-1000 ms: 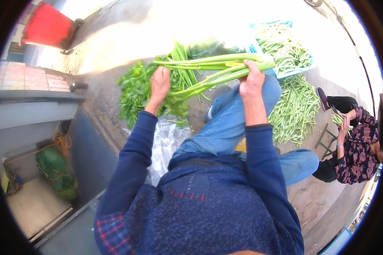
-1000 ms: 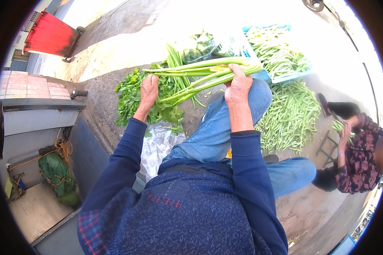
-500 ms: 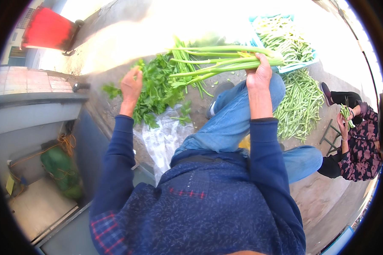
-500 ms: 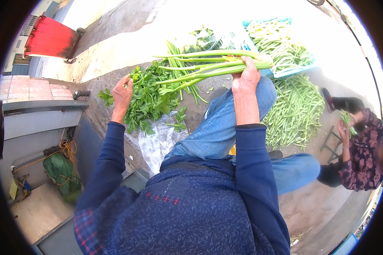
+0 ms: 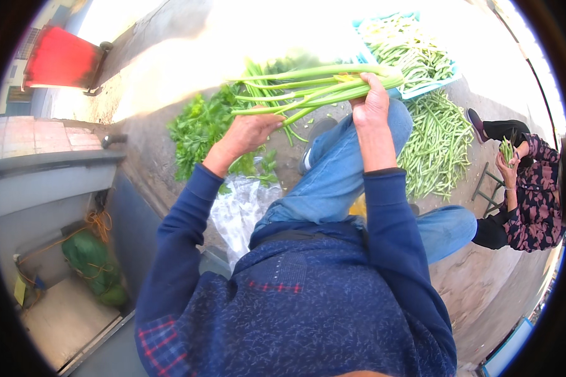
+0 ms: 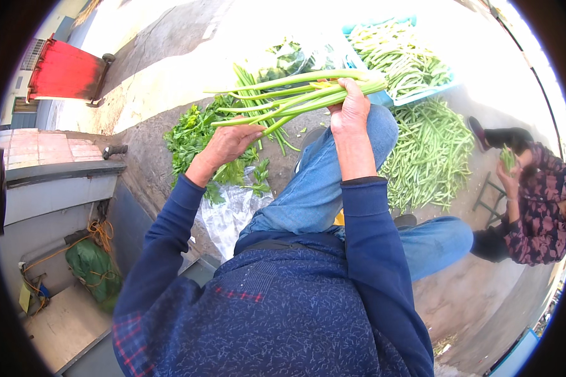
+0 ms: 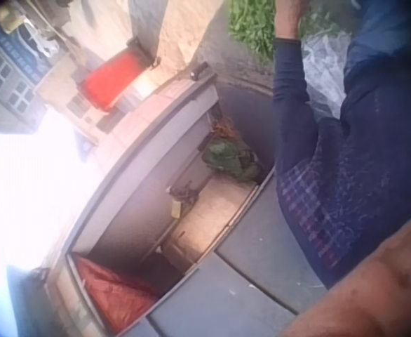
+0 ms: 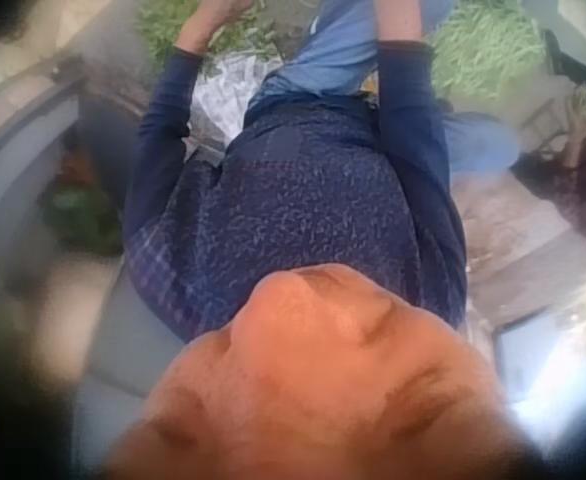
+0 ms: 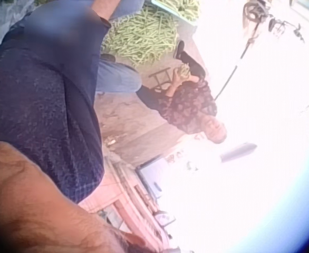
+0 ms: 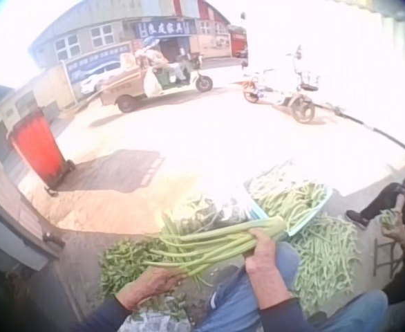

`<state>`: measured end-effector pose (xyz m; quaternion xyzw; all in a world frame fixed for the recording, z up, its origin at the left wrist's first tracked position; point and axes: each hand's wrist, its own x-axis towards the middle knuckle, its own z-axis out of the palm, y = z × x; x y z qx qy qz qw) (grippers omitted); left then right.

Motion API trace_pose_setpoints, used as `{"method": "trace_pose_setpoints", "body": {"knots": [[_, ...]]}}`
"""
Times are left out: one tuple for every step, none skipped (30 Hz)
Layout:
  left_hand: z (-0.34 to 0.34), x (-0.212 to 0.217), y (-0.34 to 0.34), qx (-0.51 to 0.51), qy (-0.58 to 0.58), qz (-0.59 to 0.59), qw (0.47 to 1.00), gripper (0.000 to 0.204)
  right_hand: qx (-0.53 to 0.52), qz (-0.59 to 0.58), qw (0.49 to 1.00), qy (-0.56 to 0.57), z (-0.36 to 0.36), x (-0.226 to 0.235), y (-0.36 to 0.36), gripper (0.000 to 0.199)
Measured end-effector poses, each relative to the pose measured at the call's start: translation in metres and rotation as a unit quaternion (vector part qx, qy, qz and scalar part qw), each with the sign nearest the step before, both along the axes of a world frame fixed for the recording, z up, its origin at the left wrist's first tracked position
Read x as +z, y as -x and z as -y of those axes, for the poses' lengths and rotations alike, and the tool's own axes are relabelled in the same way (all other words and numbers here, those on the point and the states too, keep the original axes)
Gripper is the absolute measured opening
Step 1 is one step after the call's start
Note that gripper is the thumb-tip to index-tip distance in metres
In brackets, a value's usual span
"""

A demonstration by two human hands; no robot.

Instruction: The person sits on a low stool and trims the ends of green leafy vegetables using scissors. They gather the trimmed vegetables into a plastic bag and place them in a crate. Another person is visible nearby, also trimming vegetables.

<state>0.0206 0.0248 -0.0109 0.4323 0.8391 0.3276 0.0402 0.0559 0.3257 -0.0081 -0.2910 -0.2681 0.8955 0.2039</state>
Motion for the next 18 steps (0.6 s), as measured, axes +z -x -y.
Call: {"method": "trace_pose_setpoints", "body": {"knots": [[-0.003,0.003,0.003,-0.017,0.012,-0.038,0.999,0.019,-0.001,0.001,1.000,-0.003,0.001,0.000,-0.001,0.036],[-0.007,0.006,0.007,-0.031,0.024,-0.076,0.996,0.018,0.000,0.002,1.000,-0.006,0.001,0.000,0.000,0.037],[-0.010,0.007,0.010,-0.044,0.035,-0.114,0.992,0.017,0.003,-0.002,1.000,0.001,0.000,-0.001,0.000,0.037],[-0.012,0.006,0.011,-0.021,0.057,-0.078,0.995,0.018,0.007,-0.005,1.000,0.007,-0.002,-0.003,0.000,0.038],[-0.014,0.004,0.011,0.004,0.081,-0.043,0.996,0.019,0.012,-0.009,1.000,0.015,0.000,-0.001,0.000,0.038],[-0.017,0.003,0.011,0.029,0.104,-0.007,0.994,0.020,0.008,-0.011,1.000,0.008,0.001,0.000,0.000,0.039],[-0.022,0.000,0.011,0.071,0.114,0.027,0.991,0.022,0.004,-0.013,1.000,0.002,0.003,0.002,-0.002,0.039],[-0.026,-0.009,0.009,0.112,0.087,0.005,0.990,0.023,0.000,-0.013,1.000,-0.003,0.006,0.003,-0.003,0.039],[-0.031,-0.019,0.008,0.126,0.098,-0.018,0.987,0.023,-0.005,-0.017,1.000,-0.009,0.008,0.003,-0.003,0.038],[-0.033,-0.028,0.007,0.140,0.109,-0.041,0.983,0.022,-0.010,-0.021,1.000,-0.015,0.011,0.002,-0.003,0.038],[-0.035,-0.031,0.004,0.143,0.097,-0.064,0.983,0.023,-0.018,-0.025,0.999,-0.025,0.010,0.001,-0.003,0.038],[-0.035,-0.034,0.000,0.146,0.085,-0.088,0.982,0.023,-0.022,-0.019,0.999,-0.025,0.009,-0.001,-0.003,0.038],[-0.034,-0.036,-0.002,0.148,0.073,-0.111,0.980,0.023,-0.025,-0.013,0.999,-0.025,0.008,-0.004,-0.004,0.038],[-0.031,-0.039,-0.002,0.140,0.091,-0.125,0.978,0.024,-0.028,-0.007,0.999,-0.024,0.008,-0.007,-0.004,0.038],[-0.026,-0.042,0.000,0.131,0.107,-0.138,0.976,0.024,-0.027,-0.012,0.999,-0.032,0.009,-0.010,-0.004,0.038],[-0.022,-0.045,0.004,0.122,0.124,-0.151,0.973,0.025,-0.025,-0.018,0.999,-0.040,0.010,-0.013,-0.004,0.038],[-0.017,-0.051,0.010,0.087,0.142,-0.190,0.968,0.024,-0.020,-0.023,0.998,-0.047,0.012,-0.015,-0.004,0.038],[-0.016,-0.054,0.014,0.086,0.149,-0.196,0.965,0.025,-0.023,-0.013,0.998,-0.051,0.015,-0.013,-0.003,0.037]]}}
